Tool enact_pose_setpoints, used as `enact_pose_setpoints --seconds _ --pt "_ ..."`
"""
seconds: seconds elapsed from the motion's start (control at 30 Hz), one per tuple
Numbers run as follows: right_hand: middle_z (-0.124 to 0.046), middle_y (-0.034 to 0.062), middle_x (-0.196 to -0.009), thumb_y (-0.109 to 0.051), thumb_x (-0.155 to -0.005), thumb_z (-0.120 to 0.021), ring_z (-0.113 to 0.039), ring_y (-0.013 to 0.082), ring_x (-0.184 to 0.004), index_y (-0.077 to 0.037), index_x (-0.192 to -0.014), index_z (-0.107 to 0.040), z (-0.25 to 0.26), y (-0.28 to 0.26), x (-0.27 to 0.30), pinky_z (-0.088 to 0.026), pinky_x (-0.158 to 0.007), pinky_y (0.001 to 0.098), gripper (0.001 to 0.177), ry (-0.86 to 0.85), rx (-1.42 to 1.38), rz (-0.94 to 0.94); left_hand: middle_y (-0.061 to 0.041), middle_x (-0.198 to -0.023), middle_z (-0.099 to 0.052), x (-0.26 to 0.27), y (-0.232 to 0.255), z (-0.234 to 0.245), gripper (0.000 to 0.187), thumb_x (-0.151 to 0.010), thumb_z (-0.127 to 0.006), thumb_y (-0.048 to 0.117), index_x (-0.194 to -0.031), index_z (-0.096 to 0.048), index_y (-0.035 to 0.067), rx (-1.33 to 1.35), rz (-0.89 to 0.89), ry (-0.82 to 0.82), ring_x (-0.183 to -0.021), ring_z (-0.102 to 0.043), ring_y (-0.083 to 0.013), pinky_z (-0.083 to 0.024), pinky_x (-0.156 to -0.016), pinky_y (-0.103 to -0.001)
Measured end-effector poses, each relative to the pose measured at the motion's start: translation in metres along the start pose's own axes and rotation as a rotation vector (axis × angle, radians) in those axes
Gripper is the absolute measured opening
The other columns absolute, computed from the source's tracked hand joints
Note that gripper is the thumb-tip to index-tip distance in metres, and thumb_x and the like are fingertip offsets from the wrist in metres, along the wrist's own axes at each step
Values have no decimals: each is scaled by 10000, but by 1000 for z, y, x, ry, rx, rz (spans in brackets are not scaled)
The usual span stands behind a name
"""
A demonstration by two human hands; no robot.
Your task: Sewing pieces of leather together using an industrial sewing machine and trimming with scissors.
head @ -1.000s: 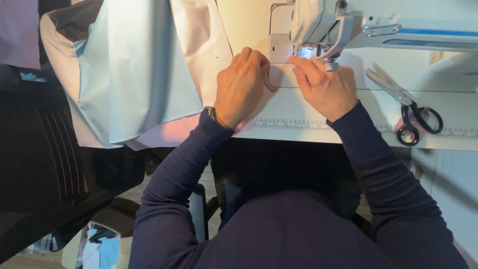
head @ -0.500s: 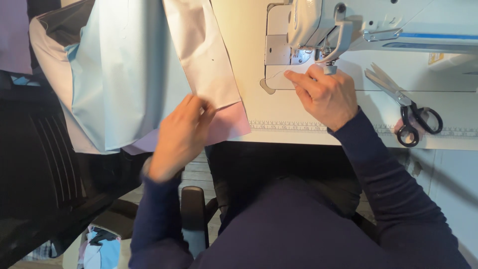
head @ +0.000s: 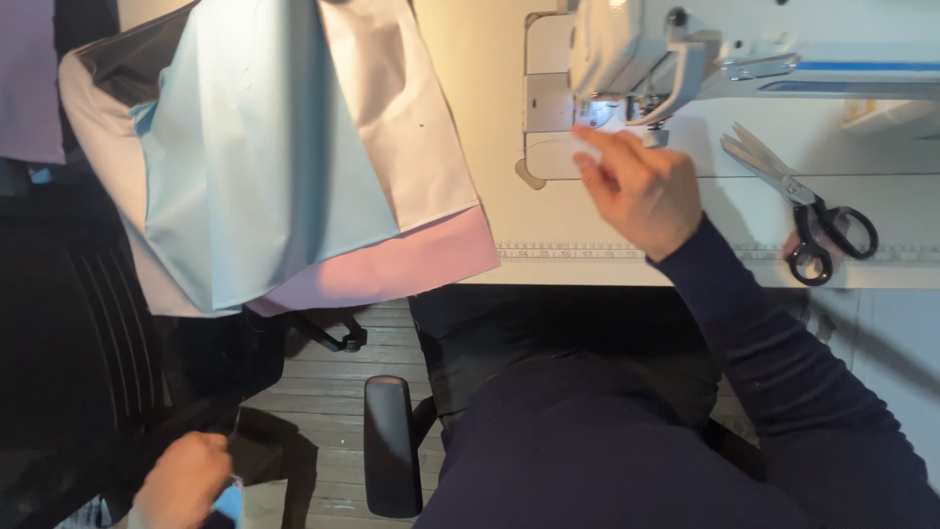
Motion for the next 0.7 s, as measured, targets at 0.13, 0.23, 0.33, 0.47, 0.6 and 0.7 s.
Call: enact_pose_setpoints --seconds 0.13,0.23,0.33,0.47,0.6,0.7 --pt "-626 70 -789 -72 -1026 -780 -599 239 -627 -54 -1084 -697 14 -15 24 -457 -561 370 102 56 46 -1 -125 -991 -711 25 16 -53 281 -902 -610 252 -1135 -735 157 -455 -16 306 -834 -709 -341 -568 -701 -486" --pt "-619 58 -735 -67 -940 -778 -567 242 -584 -14 -935 -685 44 -42 76 -442 -529 386 108 42 0 155 -142 -1000 -717 58 90 -80 328 -983 -544 318 -1241 -681 169 -159 -124 503 -846 -711 -374 -561 -677 -502" --pt "-664 68 -824 -163 -801 -770 -603 244 -748 -33 -997 -735 56 -57 179 -475 -702 400 238 -96 59 0 -150 -1022 -755 94 146 -107 444 -972 -576 472 -1310 -647 193 186 -52 370 -918 -723 -385 -557 -737 -473" --pt "-605 47 -1337 -616 -932 -573 -554 257 -1312 -189 -1260 -638 -4 66 463 -315 -1186 494 542 -40 424 -184 -132 -1046 -776 79 140 -137 480 -891 -616 500 -1268 -684 211 435 -306 489 -905 -757 -338 -587 -692 -415" --pt "-614 50 -1330 -623 -935 -546 -561 257 -1308 -179 -1252 -644 -63 300 546 -324 -1182 493 554 -11 366 -87 -116 -825 -804 -15 57 -270 478 -826 -669 528 -1178 -693 204 568 -244 438 -776 -798 -273 -625 -701 -391" --pt "-624 53 -1323 -631 -939 -519 -567 256 -1304 -169 -1244 -650 -36 332 538 -332 -1179 493 569 -48 291 -54 -116 -810 -795 -2 58 -259 408 -908 -654 522 -1117 -659 172 653 -387 470 -787 -808 -259 -631 -719 -395"
Point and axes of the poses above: each hand's wrist, its own x-axis away from the middle knuckle, its own z-axis out of the back of the hand, y = z × x, the point moved 3 cm from there along -x, towards the middle knuckle
